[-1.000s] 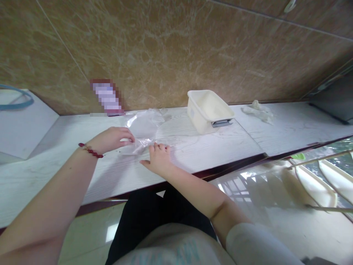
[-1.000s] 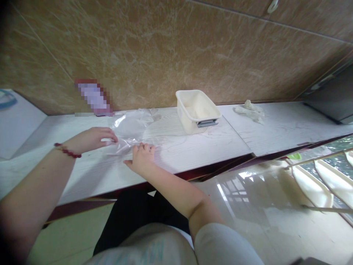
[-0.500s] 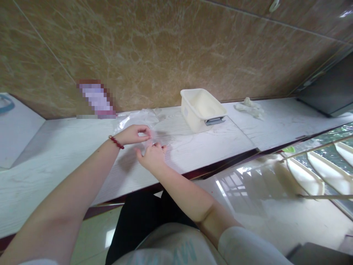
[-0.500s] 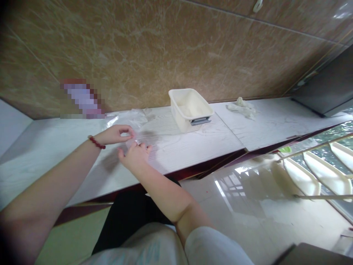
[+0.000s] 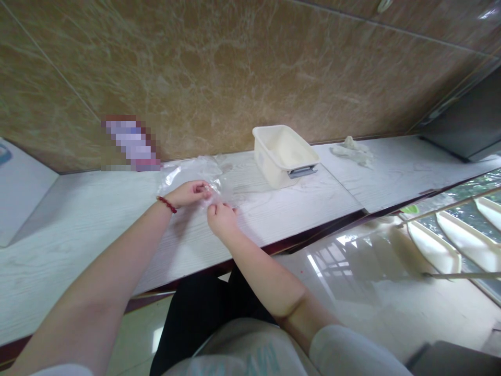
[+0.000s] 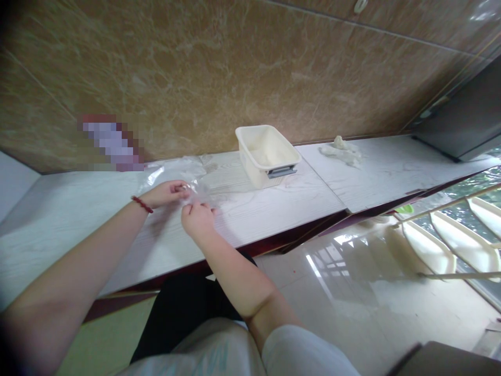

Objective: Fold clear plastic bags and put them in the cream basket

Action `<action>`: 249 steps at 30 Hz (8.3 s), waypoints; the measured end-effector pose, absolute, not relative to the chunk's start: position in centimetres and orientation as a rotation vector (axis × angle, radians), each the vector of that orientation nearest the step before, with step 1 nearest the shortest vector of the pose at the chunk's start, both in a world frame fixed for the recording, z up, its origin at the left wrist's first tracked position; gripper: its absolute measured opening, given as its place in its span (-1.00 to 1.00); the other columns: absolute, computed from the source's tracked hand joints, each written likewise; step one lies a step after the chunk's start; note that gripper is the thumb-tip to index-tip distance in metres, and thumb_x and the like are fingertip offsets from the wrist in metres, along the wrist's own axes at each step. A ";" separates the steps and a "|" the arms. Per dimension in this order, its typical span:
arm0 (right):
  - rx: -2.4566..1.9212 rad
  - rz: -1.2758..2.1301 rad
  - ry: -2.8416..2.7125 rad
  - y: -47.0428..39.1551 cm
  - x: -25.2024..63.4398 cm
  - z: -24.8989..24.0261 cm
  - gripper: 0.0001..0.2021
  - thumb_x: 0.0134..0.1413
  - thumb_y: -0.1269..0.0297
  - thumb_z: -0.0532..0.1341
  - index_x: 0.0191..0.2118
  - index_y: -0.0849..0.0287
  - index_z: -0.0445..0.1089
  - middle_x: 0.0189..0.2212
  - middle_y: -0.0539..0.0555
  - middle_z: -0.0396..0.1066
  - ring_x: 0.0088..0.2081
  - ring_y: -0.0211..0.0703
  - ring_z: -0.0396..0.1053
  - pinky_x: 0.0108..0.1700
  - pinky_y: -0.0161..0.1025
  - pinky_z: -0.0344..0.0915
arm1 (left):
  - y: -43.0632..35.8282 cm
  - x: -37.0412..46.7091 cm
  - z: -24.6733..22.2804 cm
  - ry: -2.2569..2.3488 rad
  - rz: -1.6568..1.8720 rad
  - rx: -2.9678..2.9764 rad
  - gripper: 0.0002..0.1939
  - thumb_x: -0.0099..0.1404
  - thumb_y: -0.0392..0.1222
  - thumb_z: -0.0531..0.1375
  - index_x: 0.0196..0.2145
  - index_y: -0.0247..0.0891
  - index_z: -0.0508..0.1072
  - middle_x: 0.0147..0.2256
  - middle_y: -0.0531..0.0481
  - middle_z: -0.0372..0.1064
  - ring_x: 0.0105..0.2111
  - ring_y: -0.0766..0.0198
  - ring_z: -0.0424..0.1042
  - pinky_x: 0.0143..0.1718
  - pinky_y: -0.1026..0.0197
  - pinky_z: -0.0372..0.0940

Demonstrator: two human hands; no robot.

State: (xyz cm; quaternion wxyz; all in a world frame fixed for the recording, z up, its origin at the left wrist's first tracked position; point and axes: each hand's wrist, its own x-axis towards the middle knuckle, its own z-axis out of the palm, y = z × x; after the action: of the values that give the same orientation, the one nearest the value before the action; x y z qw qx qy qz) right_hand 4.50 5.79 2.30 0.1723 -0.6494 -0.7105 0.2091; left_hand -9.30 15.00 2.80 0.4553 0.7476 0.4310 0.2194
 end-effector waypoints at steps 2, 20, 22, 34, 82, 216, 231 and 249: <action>-1.852 0.652 -1.946 5.9 4.5 2.2 -0.65 0.12 0.26 -0.16 -0.26 0.24 0.32 -0.25 0.19 0.39 -0.11 0.00 0.26 -0.11 -0.01 0.10 | 14.9 -9.1 2.7 1.096 0.553 1.914 -0.63 0.00 0.09 0.15 -0.41 -0.31 0.34 -0.52 0.07 0.29 -0.51 0.35 0.25 -0.44 0.28 0.18; -2.042 0.643 -1.517 8.3 13.2 2.0 -0.75 0.00 0.21 0.07 -0.17 0.14 0.22 -0.39 0.02 0.45 -0.19 -0.14 0.35 -0.15 -0.17 0.13 | 15.3 -5.8 1.7 1.263 0.452 2.231 -0.56 0.03 0.15 0.10 -0.27 -0.26 0.35 -0.54 0.08 0.29 -0.52 0.31 0.24 -0.45 0.29 0.13; -2.069 0.603 -1.569 8.6 13.4 1.9 -0.79 0.01 0.21 0.06 -0.20 0.13 0.23 -0.38 0.02 0.45 -0.20 -0.14 0.35 -0.16 -0.16 0.13 | 15.3 -5.6 1.6 1.270 0.436 2.243 -0.53 0.03 0.13 0.10 -0.21 -0.25 0.32 -0.53 0.07 0.30 -0.51 0.30 0.27 -0.42 0.28 0.15; -2.028 0.440 -1.703 8.1 13.5 1.8 -0.73 0.02 0.14 0.06 -0.19 0.17 0.25 -0.32 0.08 0.39 -0.23 -0.14 0.31 -0.23 -0.21 0.15 | 15.0 -5.6 1.7 1.240 0.467 2.185 -0.54 0.06 0.10 0.08 -0.15 -0.23 0.30 -0.43 0.02 0.38 -0.46 0.26 0.35 -0.39 0.25 0.19; -1.834 0.606 -2.011 10.8 15.7 3.1 -0.63 0.05 0.06 -0.02 -0.37 0.17 0.45 -0.49 0.00 0.37 -0.39 -0.29 0.27 -0.34 -0.39 0.09 | 14.2 -5.8 1.0 1.149 0.661 2.097 -0.49 0.09 0.08 0.07 -0.07 -0.29 0.28 -0.51 0.10 0.25 -0.55 0.40 0.17 -0.51 0.36 0.12; -1.491 0.135 -2.377 9.1 14.2 -0.5 -0.49 0.00 0.06 0.07 0.11 -0.01 0.08 0.18 0.07 -0.04 0.19 0.02 -0.14 0.12 0.08 -0.18 | 9.8 -2.9 4.9 1.409 0.839 0.974 -0.39 -0.11 -0.50 0.19 -0.06 -0.23 0.20 -0.68 0.20 0.17 -0.72 0.44 0.16 -0.63 0.37 0.09; -1.145 0.099 -2.396 8.5 13.3 0.8 -0.58 0.14 0.16 -0.06 0.11 0.11 0.11 0.10 0.04 0.13 0.16 -0.19 -0.01 0.15 -0.13 -0.06 | 9.8 -2.2 5.6 1.314 1.041 0.878 -0.72 -0.07 -0.56 0.14 -0.35 -0.35 0.31 -0.66 0.10 0.25 -0.67 0.44 0.25 -0.61 0.39 0.13; -1.084 1.230 -1.691 13.3 8.8 5.1 -0.75 0.05 0.14 0.02 -0.43 0.21 0.30 -0.58 -0.04 0.26 -0.49 -0.32 0.26 -0.42 -0.35 0.20 | 10.6 -8.1 6.4 1.265 1.312 1.083 -0.71 0.00 0.02 0.19 -0.41 -0.25 0.35 -0.38 0.06 0.29 -0.45 0.43 0.23 -0.48 0.39 0.15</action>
State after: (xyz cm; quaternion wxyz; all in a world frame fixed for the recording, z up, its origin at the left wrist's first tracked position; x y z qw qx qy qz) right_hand 8.85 13.26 5.11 0.3831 -0.4252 -0.6632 0.4823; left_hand -8.10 10.56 6.43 0.4888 0.4456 0.5204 0.5400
